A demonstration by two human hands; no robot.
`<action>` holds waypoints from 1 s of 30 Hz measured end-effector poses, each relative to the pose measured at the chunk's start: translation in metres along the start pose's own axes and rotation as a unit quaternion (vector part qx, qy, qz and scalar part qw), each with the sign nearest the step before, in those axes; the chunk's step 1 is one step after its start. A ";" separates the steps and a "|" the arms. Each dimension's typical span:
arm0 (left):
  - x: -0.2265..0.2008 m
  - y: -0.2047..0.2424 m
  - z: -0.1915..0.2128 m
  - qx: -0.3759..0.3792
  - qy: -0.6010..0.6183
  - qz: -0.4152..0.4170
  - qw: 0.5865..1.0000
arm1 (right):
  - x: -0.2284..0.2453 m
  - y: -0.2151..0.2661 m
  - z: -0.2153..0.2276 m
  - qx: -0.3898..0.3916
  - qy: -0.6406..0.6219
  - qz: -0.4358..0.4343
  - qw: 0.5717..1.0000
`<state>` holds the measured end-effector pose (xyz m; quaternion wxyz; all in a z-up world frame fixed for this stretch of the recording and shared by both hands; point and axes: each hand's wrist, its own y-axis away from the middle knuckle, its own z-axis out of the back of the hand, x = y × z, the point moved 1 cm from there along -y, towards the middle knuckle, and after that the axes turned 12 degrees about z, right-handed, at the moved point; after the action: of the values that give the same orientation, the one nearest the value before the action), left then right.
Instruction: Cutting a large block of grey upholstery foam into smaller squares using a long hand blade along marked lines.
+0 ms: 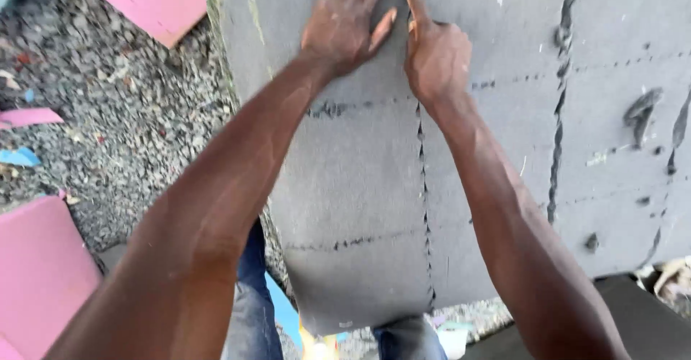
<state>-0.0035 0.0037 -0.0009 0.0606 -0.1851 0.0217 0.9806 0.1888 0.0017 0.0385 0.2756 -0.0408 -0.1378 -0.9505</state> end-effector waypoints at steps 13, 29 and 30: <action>-0.012 0.007 -0.008 0.070 -0.039 -0.042 0.996 | 0.013 0.109 0.019 0.044 -0.039 -0.012 0.998; -0.041 0.074 -0.006 -0.005 0.075 -0.110 0.991 | 0.044 0.179 0.026 0.104 -0.055 -0.062 0.991; -0.043 0.073 -0.010 0.035 0.081 -0.091 0.992 | 0.043 0.175 0.028 0.066 -0.107 -0.037 0.991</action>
<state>0.0303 -0.0742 0.0072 0.1540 -0.2626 0.0439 0.9515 0.2465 -0.1543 0.1138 0.2265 -0.1186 -0.2306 -0.9388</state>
